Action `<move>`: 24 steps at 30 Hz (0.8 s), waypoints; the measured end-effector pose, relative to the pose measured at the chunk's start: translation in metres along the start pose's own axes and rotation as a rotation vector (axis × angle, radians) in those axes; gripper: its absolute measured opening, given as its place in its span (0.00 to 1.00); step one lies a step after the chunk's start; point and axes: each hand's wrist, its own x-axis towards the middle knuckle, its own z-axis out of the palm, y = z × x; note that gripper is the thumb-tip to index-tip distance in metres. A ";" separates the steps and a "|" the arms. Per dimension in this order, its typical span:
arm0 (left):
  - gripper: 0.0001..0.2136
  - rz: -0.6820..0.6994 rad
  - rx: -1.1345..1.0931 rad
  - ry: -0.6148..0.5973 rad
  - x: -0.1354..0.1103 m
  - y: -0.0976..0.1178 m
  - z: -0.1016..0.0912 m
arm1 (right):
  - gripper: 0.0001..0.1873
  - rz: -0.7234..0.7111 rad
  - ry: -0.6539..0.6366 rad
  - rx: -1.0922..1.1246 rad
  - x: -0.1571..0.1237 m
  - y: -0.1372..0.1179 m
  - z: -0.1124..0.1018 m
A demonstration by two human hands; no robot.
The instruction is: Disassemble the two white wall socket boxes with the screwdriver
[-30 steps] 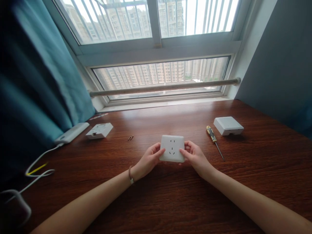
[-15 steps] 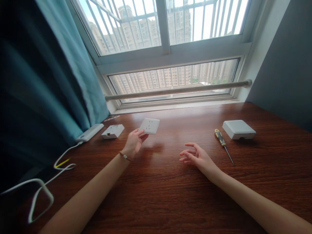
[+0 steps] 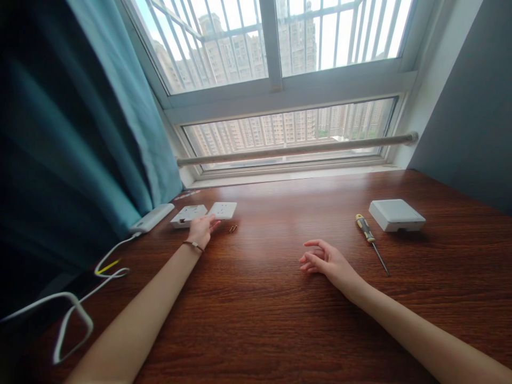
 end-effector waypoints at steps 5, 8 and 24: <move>0.02 -0.034 0.041 0.038 0.008 -0.004 -0.005 | 0.21 -0.008 0.003 -0.013 0.000 0.000 0.000; 0.02 -0.036 0.056 0.063 0.010 -0.005 -0.007 | 0.22 -0.009 0.008 -0.018 0.000 -0.001 0.000; 0.06 0.000 0.186 0.102 0.010 -0.003 -0.004 | 0.23 -0.003 -0.002 -0.023 0.000 -0.004 0.002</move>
